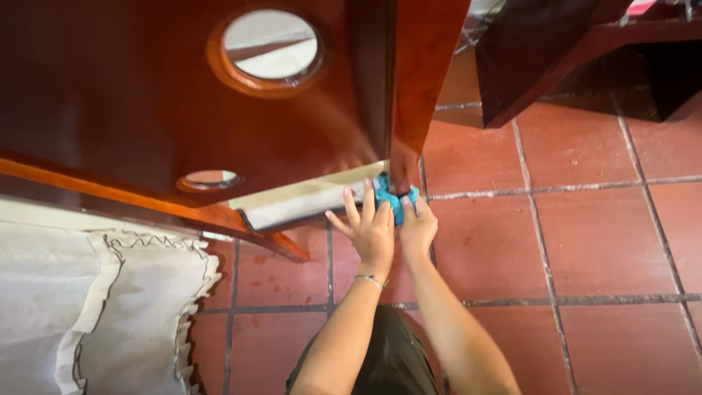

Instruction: The person rinses a cloth in a container of water, wrings it out, and wipes down the wooden frame and legs of a chair.

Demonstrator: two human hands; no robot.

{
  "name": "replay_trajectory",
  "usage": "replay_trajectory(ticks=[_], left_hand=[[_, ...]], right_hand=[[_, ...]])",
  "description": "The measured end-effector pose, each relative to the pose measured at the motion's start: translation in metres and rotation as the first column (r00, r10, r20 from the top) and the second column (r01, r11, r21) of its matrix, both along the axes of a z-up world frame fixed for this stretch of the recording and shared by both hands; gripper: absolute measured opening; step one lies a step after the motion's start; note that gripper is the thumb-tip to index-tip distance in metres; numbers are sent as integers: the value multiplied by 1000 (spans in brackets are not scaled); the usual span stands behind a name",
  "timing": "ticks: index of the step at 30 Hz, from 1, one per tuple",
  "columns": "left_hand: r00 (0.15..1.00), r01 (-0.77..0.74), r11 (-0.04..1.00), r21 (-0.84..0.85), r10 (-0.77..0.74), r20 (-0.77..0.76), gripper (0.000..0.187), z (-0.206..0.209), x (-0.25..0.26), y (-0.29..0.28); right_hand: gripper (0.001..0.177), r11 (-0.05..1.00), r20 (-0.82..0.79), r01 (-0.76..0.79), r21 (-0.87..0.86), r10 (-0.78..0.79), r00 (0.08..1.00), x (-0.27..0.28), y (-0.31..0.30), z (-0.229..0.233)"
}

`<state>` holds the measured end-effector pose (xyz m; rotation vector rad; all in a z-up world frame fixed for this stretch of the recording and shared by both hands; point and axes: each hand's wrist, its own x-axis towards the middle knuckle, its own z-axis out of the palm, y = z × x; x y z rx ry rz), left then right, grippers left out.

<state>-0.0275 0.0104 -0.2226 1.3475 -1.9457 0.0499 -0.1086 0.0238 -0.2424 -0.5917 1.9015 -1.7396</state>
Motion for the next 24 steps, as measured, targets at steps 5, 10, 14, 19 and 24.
replay_trajectory(ticks=[5,10,14,19,24], left_hand=[[997,80,997,21,-80,-7,5,3,13,-4],[983,149,989,-3,-148,104,4,10,33,1],[975,207,966,155,-190,-113,15,15,81,32],[744,312,864,395,36,-667,29,13,187,46],[488,180,978,104,3,-873,31,52,272,36]], right_hand=[[34,996,-141,84,-23,-86,986,16,0,-4],[26,973,-66,68,222,-55,996,12,3,-51],[23,993,80,-44,113,35,996,64,24,-52],[40,963,219,-156,-218,204,954,177,41,35],[53,770,-24,-441,-460,486,874,254,22,101]])
